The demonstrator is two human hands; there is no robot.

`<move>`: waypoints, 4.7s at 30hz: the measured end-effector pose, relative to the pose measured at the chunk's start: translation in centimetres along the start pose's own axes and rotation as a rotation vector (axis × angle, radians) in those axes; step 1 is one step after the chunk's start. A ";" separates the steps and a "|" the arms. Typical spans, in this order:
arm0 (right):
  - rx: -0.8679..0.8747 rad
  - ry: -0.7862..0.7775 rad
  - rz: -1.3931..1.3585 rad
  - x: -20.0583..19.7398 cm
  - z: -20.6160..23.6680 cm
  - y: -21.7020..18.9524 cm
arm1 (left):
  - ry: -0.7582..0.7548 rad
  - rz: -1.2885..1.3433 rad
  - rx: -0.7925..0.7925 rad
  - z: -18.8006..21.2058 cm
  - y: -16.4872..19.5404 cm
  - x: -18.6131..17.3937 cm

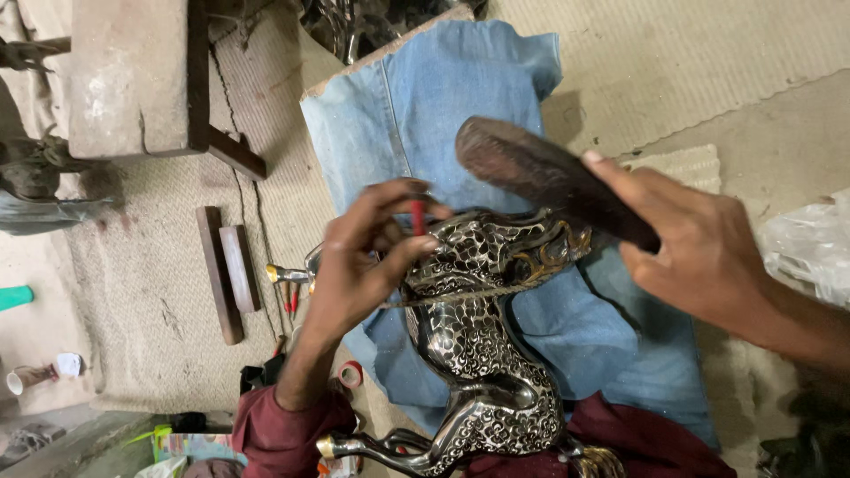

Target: The person sits on the floor with a decorative metal horse statue on their lap and hammers a small red-handled punch against the statue's body, repositioning the punch repeatedly to work the engraved pattern across different areas of the sculpture.

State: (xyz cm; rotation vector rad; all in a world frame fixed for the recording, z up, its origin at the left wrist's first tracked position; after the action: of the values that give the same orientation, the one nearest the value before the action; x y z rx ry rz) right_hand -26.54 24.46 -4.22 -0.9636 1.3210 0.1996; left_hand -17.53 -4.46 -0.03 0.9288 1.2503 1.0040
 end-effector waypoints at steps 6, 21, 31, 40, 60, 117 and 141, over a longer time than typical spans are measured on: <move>-0.040 0.015 0.106 -1.2 -0.1 -1.5 | 0.071 -0.048 0.120 2.5 -0.5 0.0; -0.144 0.008 0.407 -3.7 0.3 -4.2 | -0.056 -0.089 0.324 1.8 -0.1 -0.1; -0.025 0.273 -0.354 -5.7 1.5 -4.1 | -0.124 0.033 0.367 1.5 0.3 0.1; 0.070 0.220 -0.345 -5.9 1.7 -3.6 | -0.120 0.026 0.338 1.7 1.1 0.0; -0.149 -0.047 0.331 -2.7 0.7 -4.0 | -0.104 -0.180 0.351 1.8 -0.5 0.0; -0.118 -0.066 0.269 -2.2 2.2 -2.3 | -0.166 -0.164 0.420 1.3 0.4 0.5; 0.095 -0.307 0.156 -1.6 0.7 -2.9 | -0.136 -0.083 0.218 1.5 1.1 0.5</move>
State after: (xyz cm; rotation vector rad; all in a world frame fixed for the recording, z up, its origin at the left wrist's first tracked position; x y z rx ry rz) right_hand -24.65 23.74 -1.49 -0.7172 1.1107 0.3858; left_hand -16.13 -3.67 0.96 1.0857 1.2890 0.7367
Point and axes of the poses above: each hand's wrist, its own z-axis away from the middle knuckle, its own x-axis out of the palm, y = z × x, the point moved 5 cm from there along -z, towards the middle knuckle, and after that the axes turned 6 degrees about z, right-handed, at the moved point
